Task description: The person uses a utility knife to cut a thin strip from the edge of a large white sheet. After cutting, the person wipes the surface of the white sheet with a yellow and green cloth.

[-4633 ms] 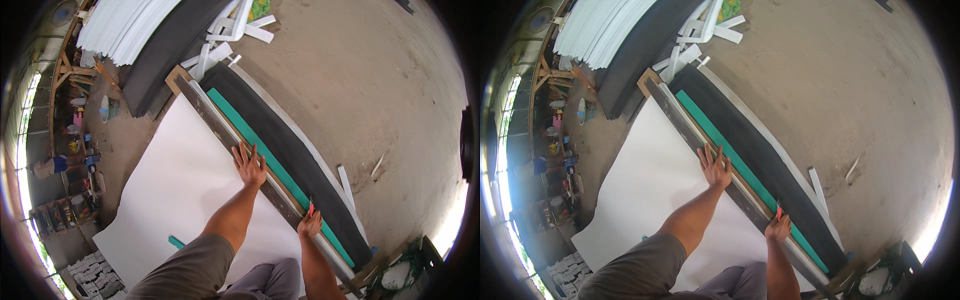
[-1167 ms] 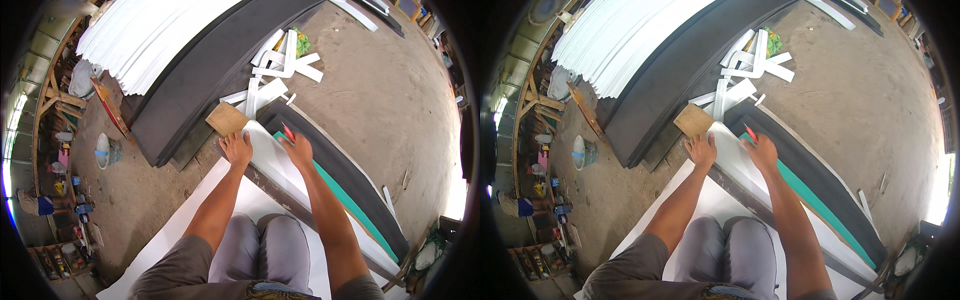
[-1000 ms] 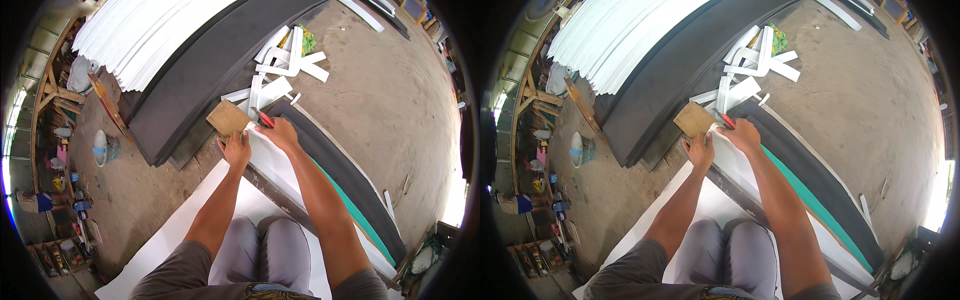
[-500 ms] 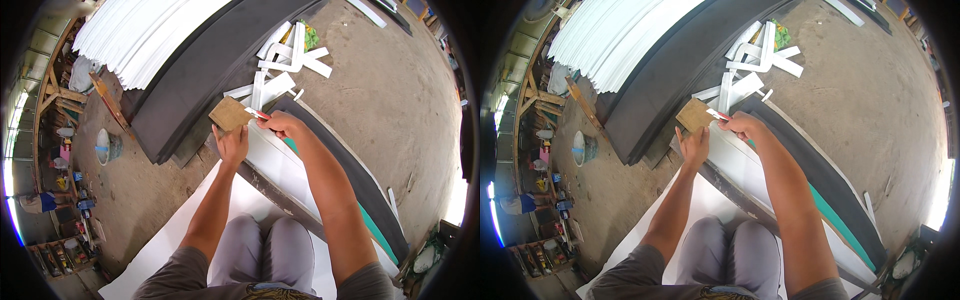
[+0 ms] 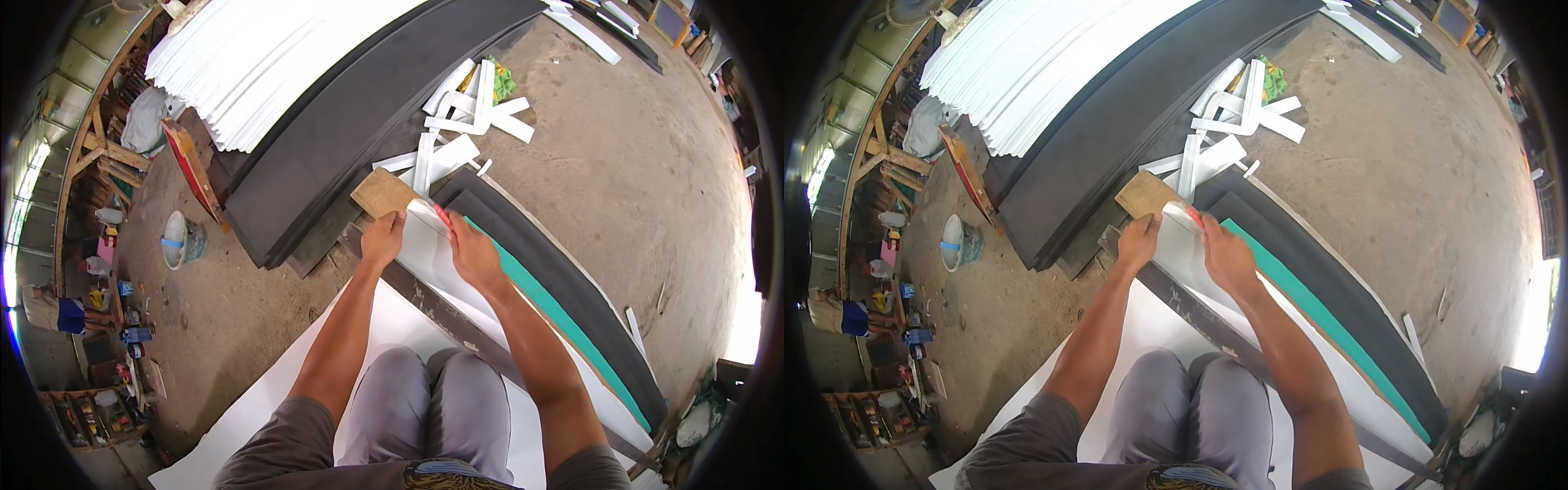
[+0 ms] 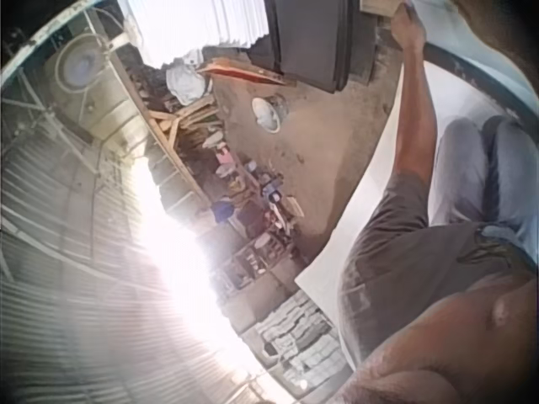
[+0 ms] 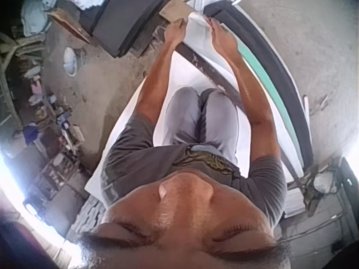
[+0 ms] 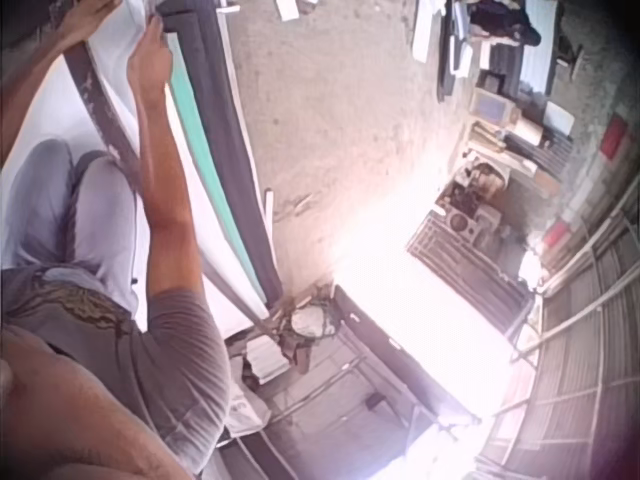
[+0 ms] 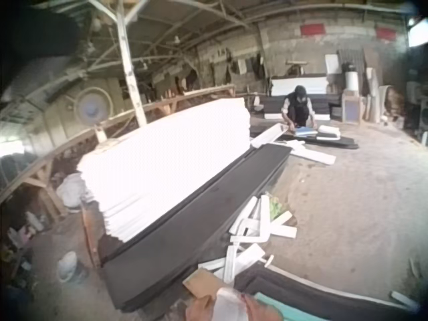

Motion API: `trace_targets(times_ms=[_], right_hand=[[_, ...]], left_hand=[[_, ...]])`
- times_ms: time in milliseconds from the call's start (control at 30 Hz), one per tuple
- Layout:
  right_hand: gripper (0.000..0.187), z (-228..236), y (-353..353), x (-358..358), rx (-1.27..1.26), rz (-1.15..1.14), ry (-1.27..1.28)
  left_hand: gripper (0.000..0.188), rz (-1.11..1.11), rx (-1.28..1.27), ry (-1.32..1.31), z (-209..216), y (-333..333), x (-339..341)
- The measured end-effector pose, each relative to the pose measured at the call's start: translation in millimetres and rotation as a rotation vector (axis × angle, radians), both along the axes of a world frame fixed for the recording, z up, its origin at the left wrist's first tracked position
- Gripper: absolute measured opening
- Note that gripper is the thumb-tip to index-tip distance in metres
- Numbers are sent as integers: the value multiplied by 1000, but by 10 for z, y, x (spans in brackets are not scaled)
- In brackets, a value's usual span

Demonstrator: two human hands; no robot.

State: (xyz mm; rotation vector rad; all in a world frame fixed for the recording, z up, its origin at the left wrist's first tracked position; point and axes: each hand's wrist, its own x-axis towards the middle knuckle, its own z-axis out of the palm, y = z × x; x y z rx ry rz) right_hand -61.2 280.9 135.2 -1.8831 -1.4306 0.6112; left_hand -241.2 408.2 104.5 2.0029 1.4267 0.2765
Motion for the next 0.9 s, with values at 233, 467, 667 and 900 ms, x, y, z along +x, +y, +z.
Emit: trace_targets(times_ms=[233,467,667,900], right_hand=[[41,112,215,-158,12,-250,-21],[60,135,649,-75,-475,-296,-71],[63,-107,878,150,-688,-207,232],[47,-314,539,137,-205,-264,200]], left_hand=[[48,46,-49,-133,-68,-34,-22],[39,-21,-56,-259,-12,13,8],[34,-84,-132,-430,-47,21,-106],[37,-113,-241,-371,152,44,-80]])
